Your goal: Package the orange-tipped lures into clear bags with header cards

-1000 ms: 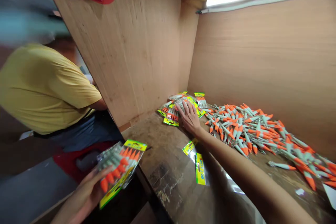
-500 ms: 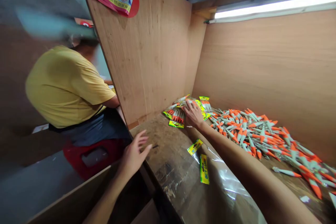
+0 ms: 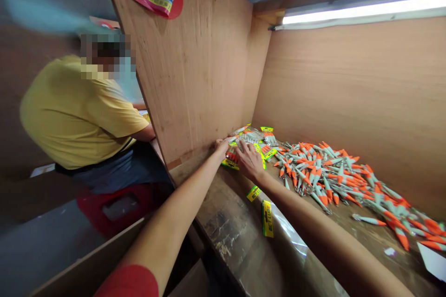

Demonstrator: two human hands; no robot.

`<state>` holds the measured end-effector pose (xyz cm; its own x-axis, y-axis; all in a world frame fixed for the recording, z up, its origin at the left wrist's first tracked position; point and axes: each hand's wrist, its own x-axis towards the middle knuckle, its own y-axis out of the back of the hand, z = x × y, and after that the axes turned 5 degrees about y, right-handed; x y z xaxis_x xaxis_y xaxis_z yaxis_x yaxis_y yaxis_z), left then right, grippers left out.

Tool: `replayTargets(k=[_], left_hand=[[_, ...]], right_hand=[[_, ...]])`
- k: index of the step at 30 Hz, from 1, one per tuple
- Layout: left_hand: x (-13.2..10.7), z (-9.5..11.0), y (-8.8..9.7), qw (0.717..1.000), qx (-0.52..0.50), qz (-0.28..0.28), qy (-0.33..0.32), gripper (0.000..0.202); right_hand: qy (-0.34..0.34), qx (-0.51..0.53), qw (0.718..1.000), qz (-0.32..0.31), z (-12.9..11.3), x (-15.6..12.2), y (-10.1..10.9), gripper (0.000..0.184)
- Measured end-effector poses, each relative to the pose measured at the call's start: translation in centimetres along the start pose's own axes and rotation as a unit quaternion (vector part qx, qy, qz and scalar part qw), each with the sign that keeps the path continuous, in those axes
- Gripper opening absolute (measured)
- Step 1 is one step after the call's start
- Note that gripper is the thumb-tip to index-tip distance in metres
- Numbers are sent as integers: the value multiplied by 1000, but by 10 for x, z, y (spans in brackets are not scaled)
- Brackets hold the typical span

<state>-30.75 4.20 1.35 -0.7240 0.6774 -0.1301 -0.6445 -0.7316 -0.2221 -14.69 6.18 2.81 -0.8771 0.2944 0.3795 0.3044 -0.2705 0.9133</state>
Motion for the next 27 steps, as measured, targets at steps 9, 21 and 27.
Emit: replayTargets(k=[9, 21, 27], left_hand=[[-40, -13, 45, 992, 58, 113, -17, 34], [-294, -64, 217, 943, 73, 302, -123, 51], [-362, -133, 294, 930, 149, 334, 33, 59]], right_hand=[[62, 28, 998, 3, -51, -33, 21, 45], [353, 149, 920, 78, -197, -123, 73, 42], [482, 234, 844, 8, -269, -125, 40, 34]])
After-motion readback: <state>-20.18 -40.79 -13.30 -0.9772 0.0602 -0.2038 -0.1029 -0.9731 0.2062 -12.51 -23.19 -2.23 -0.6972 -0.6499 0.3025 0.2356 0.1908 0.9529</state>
